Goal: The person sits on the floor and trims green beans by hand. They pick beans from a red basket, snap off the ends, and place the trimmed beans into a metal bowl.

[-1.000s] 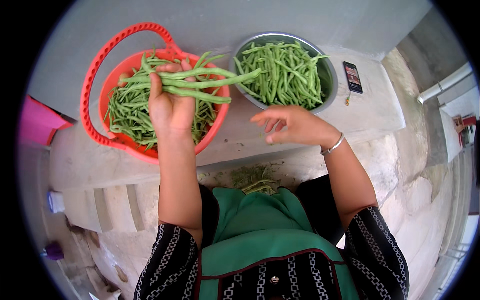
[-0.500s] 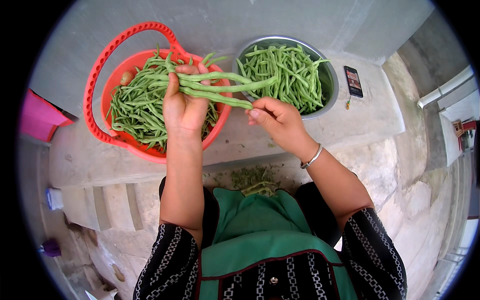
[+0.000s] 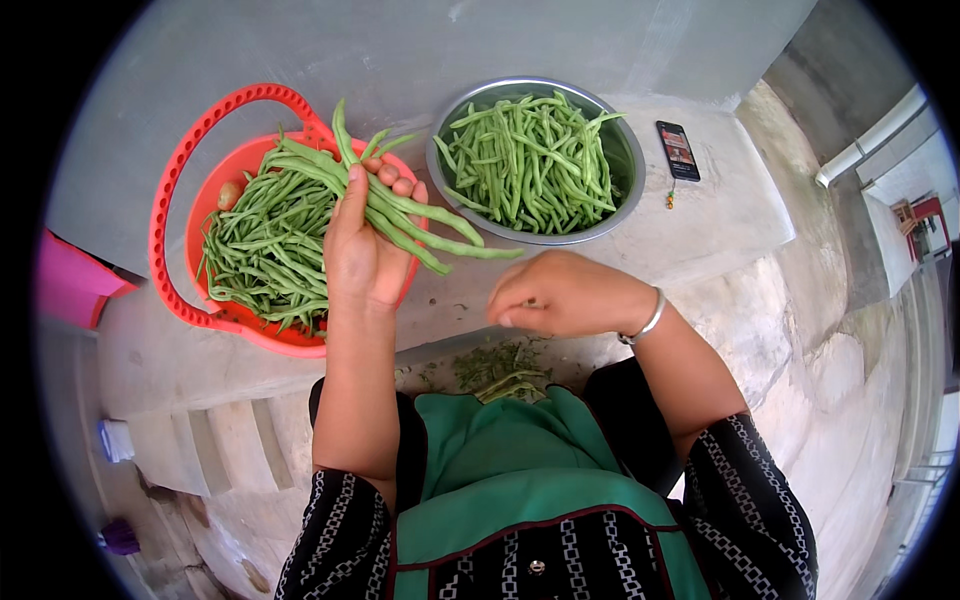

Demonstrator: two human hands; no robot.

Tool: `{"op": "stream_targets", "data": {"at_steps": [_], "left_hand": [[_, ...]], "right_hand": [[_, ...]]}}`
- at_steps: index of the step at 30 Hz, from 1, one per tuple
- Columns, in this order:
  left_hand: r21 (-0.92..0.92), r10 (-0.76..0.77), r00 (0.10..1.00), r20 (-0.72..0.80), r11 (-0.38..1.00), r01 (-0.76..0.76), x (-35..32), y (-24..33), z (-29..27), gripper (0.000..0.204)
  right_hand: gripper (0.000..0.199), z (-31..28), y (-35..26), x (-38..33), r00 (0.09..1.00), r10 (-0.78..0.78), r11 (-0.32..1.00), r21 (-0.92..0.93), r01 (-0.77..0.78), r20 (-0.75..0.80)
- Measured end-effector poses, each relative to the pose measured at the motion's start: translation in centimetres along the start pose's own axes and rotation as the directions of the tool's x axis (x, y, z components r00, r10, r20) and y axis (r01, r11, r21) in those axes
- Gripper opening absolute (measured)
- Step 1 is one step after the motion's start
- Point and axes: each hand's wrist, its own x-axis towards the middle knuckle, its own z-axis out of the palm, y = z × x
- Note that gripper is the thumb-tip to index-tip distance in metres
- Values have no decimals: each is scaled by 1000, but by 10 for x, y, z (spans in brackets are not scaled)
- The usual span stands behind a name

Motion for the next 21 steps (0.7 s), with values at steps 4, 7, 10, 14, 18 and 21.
{"op": "stream_targets", "data": {"at_steps": [4,7,10,14,18,21], "left_hand": [[72,-96,995,-4,993,96,0,-30,1,15],[4,-133,991,30,991,133,2,-54,2,19],[274,-211,977,-26,939,209,5,-55,8,26],[589,-188,982,36,798,131,8,-50,9,46],[681,-215,977,14,718,148,8,-39,2,50],[720,-187,980,62,689,86,5,-24,-7,48]], "right_hand": [[25,-18,-21,1,889,83,993,118,-33,-451],[43,16,12,16,861,132,979,200,-36,-492],[35,11,26,12,864,346,895,404,-187,-367],[29,0,31,14,823,329,901,415,-127,-463],[24,-32,44,27,670,313,923,381,-49,-673],[29,-59,79,32,591,358,913,405,-59,-723]]}}
